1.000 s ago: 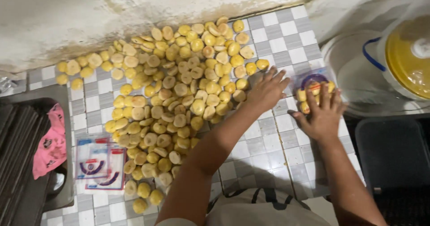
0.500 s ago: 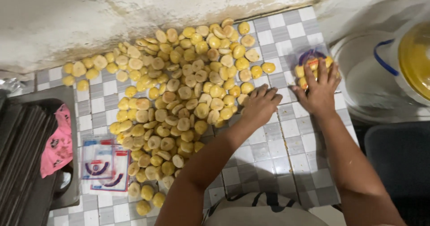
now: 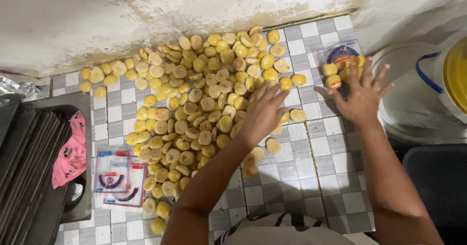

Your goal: Packaging small baked rolls into plastic bags from a large pile on a production table

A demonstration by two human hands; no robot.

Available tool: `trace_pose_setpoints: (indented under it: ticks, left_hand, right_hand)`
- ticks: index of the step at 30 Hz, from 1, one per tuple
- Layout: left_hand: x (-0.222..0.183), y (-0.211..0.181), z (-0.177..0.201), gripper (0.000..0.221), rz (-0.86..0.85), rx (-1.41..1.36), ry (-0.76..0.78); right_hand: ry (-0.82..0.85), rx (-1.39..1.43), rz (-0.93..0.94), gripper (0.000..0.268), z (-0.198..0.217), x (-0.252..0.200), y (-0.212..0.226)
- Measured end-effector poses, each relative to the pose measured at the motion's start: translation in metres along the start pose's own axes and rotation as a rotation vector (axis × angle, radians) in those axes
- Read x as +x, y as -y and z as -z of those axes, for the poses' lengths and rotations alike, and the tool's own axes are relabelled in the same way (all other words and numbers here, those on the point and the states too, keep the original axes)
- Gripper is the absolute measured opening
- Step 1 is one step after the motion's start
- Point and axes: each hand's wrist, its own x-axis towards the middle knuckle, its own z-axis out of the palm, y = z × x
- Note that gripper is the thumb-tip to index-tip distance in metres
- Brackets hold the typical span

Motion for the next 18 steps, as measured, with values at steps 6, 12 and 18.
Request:
trace_pose_setpoints:
  ticks: [6,12,18]
  left_hand:
    - [-0.103,-0.068,0.101,0.033,0.028,-0.76,0.561]
    - [-0.185,-0.124,0.133,0.021,-0.13,-1.184,0.618]
    - [-0.255,-0.162,0.132,0.03,-0.132,-1.415,0.364]
  right_hand:
    - [0.345,0.606,0.119,0.033,0.038,-0.091,0.006]
    - [1.09,1.471,0.967,0.041,0.152,-0.138,0.132]
    - [1.252,1.519,1.136,0.06,0.205,-0.174,0.163]
